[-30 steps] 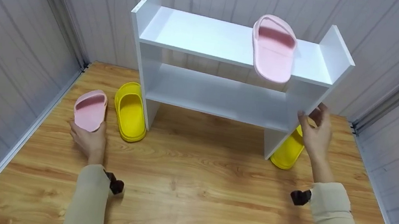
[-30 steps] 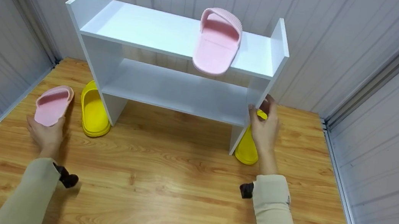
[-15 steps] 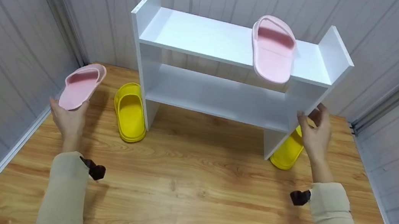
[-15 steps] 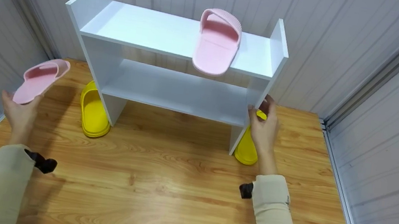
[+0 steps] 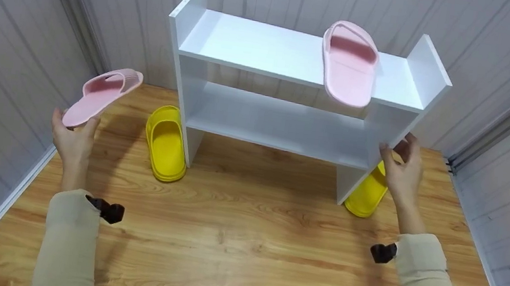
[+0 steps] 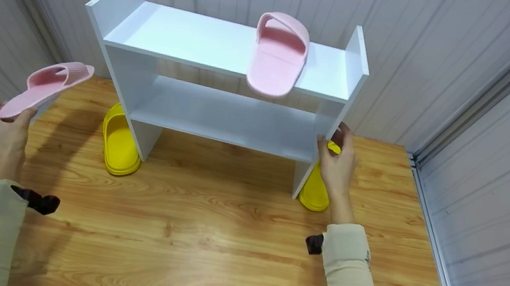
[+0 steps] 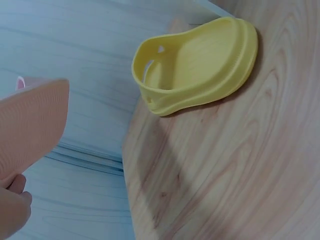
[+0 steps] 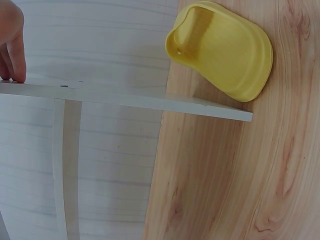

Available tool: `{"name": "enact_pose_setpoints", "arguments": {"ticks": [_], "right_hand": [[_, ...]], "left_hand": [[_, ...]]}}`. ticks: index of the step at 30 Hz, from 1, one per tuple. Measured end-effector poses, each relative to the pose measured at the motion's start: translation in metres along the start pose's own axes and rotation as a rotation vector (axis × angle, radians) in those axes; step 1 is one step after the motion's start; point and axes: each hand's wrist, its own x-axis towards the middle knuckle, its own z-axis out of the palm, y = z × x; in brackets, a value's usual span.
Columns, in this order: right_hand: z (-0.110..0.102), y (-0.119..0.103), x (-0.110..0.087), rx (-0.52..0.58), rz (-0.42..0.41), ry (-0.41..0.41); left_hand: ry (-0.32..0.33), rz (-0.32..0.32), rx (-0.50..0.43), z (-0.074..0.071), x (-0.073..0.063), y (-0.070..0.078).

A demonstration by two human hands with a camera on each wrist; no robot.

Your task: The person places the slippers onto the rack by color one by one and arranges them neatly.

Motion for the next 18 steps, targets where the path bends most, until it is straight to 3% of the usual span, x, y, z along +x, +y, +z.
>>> {"name": "enact_pose_setpoints", "arguments": {"ticks": [3,13,18], "right_hand": [[0.000,0.001,0.000,0.001,-0.004,0.001],[-0.001,0.029,0.010,0.015,-0.034,0.004],[0.000,0.022,0.008,0.021,-0.024,0.000]], "left_hand": [[-0.024,-0.018,-0.053,-0.004,0.000,0.005],[-0.087,-0.012,-0.059,-0.020,0.002,0.018],[-0.105,-0.051,-0.047,-0.031,0.003,0.025]]}}
